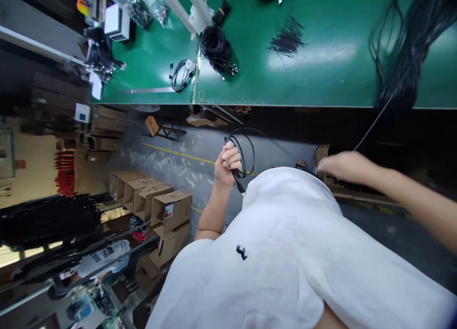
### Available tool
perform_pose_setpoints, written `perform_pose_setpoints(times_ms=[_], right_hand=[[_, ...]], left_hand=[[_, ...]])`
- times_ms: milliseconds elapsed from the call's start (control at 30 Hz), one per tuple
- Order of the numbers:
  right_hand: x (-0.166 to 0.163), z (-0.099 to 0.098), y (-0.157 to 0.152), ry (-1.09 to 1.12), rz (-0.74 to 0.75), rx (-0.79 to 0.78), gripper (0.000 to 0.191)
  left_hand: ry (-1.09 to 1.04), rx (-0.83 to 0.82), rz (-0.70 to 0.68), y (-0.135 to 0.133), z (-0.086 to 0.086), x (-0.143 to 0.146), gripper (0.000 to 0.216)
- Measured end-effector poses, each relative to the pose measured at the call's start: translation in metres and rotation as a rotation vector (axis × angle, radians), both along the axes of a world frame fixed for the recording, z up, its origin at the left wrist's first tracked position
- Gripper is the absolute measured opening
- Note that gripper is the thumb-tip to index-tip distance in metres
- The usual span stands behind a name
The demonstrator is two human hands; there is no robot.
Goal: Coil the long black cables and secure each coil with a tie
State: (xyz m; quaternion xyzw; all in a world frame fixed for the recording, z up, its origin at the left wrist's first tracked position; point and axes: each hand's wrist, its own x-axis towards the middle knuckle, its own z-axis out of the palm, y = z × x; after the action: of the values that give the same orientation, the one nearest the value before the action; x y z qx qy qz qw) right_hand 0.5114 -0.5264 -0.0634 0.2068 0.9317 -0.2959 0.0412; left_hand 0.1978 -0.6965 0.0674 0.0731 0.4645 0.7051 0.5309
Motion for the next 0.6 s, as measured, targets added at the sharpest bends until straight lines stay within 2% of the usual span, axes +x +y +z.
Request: perform_pose_setpoints(times_ms=[33, 67, 133, 233, 333, 400, 533, 600], right_hand=[[-0.008, 0.01, -0.025, 0.072, 0.167, -0.07, 0.035], [-0.019, 0.023, -0.047, 0.149, 0.246, -0.073, 0.039], [-0.045, 0.05, -0.073, 0.264, 0.295, -0.041, 0.045], [-0.072, 0.077, -0.063, 0.321, 0.229, 0.004, 0.042], [-0.07, 0.083, -0.032, 0.295, 0.176, -0.087, 0.037], [-0.061, 0.084, -0.021, 0.293, 0.123, -0.143, 0.038], [-0.059, 0.086, -0.016, 0.342, 0.068, -0.19, 0.041], [-0.06, 0.079, -0.005, 0.359, 0.076, -0.223, 0.04]], left_hand=[[0.004, -0.017, -0.037, 0.004, -0.002, -0.002, 0.024], [0.016, -0.05, -0.107, 0.008, -0.006, -0.002, 0.02], [0.073, -0.133, -0.305, 0.014, -0.018, 0.004, 0.014], [0.205, -0.185, -0.629, 0.018, -0.038, 0.021, 0.024], [0.246, -0.178, -0.945, 0.016, -0.044, 0.035, 0.038], [0.22, -0.174, -1.028, 0.014, -0.04, 0.039, 0.044], [0.12, -0.187, -1.05, 0.014, -0.029, 0.043, 0.049], [0.055, -0.195, -1.062, 0.012, -0.026, 0.043, 0.045]])
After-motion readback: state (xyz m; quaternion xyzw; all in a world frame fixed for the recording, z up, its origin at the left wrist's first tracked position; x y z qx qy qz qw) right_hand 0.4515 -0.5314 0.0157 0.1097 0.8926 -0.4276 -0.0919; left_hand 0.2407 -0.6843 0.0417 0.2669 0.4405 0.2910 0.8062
